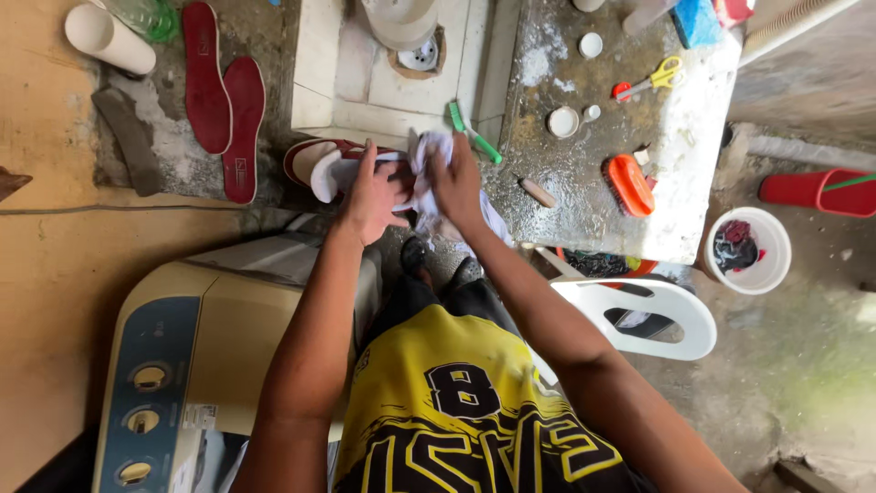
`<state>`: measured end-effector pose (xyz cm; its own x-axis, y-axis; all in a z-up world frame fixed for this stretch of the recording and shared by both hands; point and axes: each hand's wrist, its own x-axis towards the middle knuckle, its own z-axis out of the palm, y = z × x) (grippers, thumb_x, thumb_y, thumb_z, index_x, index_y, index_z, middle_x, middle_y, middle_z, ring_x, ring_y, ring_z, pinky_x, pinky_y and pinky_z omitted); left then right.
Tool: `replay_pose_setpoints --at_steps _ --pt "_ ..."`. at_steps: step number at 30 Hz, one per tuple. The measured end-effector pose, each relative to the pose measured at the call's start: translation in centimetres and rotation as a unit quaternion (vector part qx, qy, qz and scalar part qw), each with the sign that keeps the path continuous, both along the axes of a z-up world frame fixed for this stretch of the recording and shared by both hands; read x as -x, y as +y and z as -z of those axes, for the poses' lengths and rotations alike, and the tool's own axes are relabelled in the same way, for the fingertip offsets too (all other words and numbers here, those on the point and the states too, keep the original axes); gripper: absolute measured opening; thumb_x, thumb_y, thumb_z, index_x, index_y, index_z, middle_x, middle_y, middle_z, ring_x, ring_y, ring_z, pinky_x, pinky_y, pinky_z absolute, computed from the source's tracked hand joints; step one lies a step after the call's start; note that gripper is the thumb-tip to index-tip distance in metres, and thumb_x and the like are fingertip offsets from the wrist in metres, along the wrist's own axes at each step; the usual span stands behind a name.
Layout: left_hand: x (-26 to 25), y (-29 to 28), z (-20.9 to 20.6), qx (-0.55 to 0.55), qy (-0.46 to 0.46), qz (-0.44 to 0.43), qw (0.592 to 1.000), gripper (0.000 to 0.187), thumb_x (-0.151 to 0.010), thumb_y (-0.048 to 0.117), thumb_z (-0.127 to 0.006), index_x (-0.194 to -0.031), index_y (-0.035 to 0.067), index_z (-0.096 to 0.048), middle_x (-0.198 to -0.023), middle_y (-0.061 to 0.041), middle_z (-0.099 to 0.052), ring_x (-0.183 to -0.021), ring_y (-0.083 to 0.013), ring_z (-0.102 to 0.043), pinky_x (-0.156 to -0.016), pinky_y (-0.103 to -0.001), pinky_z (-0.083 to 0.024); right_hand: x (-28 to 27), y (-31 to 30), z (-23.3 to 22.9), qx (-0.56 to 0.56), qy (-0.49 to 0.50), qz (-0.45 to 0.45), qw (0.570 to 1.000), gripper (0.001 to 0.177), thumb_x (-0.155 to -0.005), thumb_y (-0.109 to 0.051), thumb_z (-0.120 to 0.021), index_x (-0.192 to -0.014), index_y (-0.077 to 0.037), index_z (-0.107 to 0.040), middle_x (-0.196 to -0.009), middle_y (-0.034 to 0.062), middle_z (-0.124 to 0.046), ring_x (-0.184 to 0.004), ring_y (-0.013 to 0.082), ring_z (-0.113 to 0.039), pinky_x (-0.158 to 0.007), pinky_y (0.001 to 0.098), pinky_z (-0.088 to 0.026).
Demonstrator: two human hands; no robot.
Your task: The person cleans a pair of shoes using a brush and a white cloth, then places them into a washing machine and scrubs the insoles with the brush.
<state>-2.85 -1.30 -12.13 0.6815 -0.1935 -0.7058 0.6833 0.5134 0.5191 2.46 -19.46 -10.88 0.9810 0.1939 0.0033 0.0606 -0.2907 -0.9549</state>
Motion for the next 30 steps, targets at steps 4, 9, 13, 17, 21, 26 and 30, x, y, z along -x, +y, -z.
replay_pose_setpoints --at_steps 4,9,13,17,21,26,30 --pt "0.8 -0.5 0.3 0.025 -0.017 -0.015 0.999 0.115 -0.083 0.090 -0.026 -0.157 0.001 -0.029 -0.161 -0.031 -0.027 -0.147 -0.0532 -0.027 -0.106 -0.086 -0.015 2.7 1.0 -2.9 0.268 -0.291 -0.073 0.915 0.057 -0.083 -0.035 -0.073 -0.125 -0.001 -0.053 -0.106 0.0284 -0.064 -0.093 0.0435 -0.061 -0.079 0.0488 -0.053" --pt "1.0 -1.9 -1.1 -0.016 0.024 -0.039 0.999 0.112 -0.082 0.088 -0.027 -0.160 0.008 -0.023 -0.171 -0.020 -0.014 -0.157 -0.0420 -0.021 -0.110 -0.084 -0.014 -1.7 1.3 0.9 0.321 -0.047 -0.113 0.939 0.041 -0.094 -0.034 -0.072 -0.115 -0.002 -0.057 -0.094 0.0227 -0.068 -0.088 0.0440 -0.067 -0.077 0.0542 -0.052" --pt "0.1 -1.5 -5.1 -0.047 0.019 -0.017 0.999 0.108 -0.081 0.085 -0.022 -0.158 0.009 -0.031 -0.168 -0.015 -0.023 -0.152 -0.0344 -0.026 -0.105 -0.080 -0.029 -5.8 -2.1 1.4 0.105 0.053 -0.018 0.993 0.036 -0.109 -0.033 -0.060 -0.121 0.000 -0.063 -0.092 0.0214 -0.072 -0.090 0.0376 -0.076 -0.081 0.0490 -0.057" --pt "4.5 -1.8 -7.7 -0.341 -0.145 -0.058 0.927 0.077 -0.101 0.066 -0.037 -0.144 0.005 -0.056 -0.139 -0.019 -0.069 -0.125 -0.0297 -0.070 -0.098 -0.049 -0.058 -1.5 -2.9 -3.4 0.091 -0.042 -0.119 0.988 0.040 -0.102 -0.027 -0.061 -0.133 -0.003 -0.055 -0.112 0.0245 -0.070 -0.102 0.0388 -0.072 -0.086 0.0464 -0.058" --pt "6.9 -2.7 -8.3 -0.558 -0.234 -0.131 0.785 0.031 -0.107 0.028 -0.061 -0.130 0.007 -0.061 -0.106 -0.010 -0.069 -0.095 -0.0231 -0.071 -0.083 -0.037 -0.059 0.6 2.6 -6.4 0.374 -0.184 -0.201 0.886 0.065 -0.083 -0.036 -0.069 -0.137 -0.003 -0.058 -0.118 0.0334 -0.063 -0.097 0.0544 -0.065 -0.069 0.0603 -0.055" --pt "8.8 -3.4 -7.2 -0.637 -0.187 -0.070 0.745 0.052 -0.092 0.020 -0.077 -0.135 0.008 -0.051 -0.085 -0.007 -0.063 -0.074 -0.0202 -0.064 -0.072 -0.038 -0.051 -2.6 2.6 -3.8 0.379 0.000 -0.215 0.900 0.028 -0.098 -0.024 -0.060 -0.112 -0.002 -0.052 -0.105 0.0270 -0.067 -0.093 0.0436 -0.068 -0.079 0.0518 -0.056" --pt "8.4 -2.9 -5.2 -0.538 -0.199 -0.136 0.808 0.052 -0.098 0.019 -0.069 -0.143 0.009 -0.045 -0.099 -0.010 -0.064 -0.087 -0.0209 -0.066 -0.068 -0.035 -0.056 -2.1 0.2 -1.6 0.304 0.018 -0.188 0.934 0.026 -0.104 -0.024 -0.060 -0.116 -0.002 -0.053 -0.094 0.0267 -0.069 -0.083 0.0445 -0.068 -0.077 0.0528 -0.055"
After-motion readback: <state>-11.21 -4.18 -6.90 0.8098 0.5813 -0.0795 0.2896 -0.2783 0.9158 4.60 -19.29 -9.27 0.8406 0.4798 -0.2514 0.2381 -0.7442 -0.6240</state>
